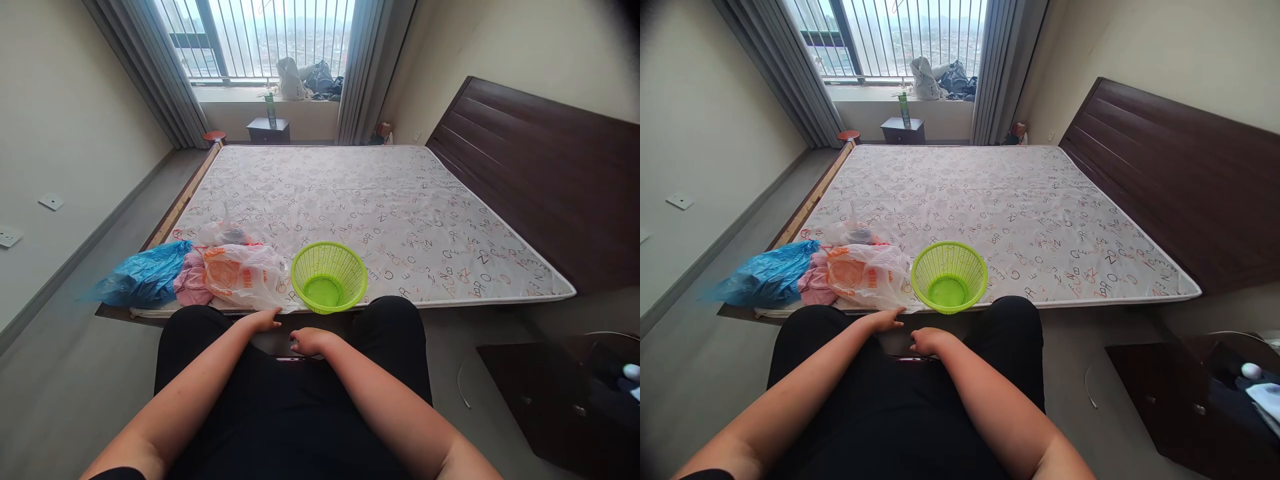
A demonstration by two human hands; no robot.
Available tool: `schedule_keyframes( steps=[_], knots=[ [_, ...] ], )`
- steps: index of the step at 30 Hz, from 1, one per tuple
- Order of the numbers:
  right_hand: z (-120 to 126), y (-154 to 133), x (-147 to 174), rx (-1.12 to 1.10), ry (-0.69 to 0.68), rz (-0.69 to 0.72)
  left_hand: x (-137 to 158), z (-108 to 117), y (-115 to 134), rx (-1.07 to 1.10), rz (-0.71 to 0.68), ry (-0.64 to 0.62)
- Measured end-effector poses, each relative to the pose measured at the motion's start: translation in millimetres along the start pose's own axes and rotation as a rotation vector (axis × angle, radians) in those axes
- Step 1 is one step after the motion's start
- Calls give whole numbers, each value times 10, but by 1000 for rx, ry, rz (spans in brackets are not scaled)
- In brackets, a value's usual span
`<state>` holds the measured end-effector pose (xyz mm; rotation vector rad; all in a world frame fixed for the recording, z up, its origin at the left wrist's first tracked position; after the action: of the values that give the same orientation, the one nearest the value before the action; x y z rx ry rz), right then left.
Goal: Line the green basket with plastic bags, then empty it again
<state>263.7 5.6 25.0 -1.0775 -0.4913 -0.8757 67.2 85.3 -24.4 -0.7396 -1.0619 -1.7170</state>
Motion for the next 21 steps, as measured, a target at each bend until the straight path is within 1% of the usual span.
schedule_keyframes(
  steps=[8, 15, 21],
  knots=[
    [25, -16, 44, -25, -13, 4, -12, 3, -3, 9, 7, 4],
    [37, -28, 57, -38, 9, -11, -25, -3, -14, 1, 4, 2],
    [30, -33, 51, -15, -16, 1, -44, -6, -20, 9, -1, 4]
  ],
)
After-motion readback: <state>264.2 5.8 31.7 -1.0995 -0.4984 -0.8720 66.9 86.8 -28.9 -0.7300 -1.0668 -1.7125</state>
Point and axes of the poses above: each hand's wrist, its own x-axis away from the middle knuckle, its own z-axis out of the back of the hand, y = z × x, the point moved 2 cm from there along -x, towards the middle knuckle, and after that the axes turned 10 degrees about -y, right-handed, at the moved point
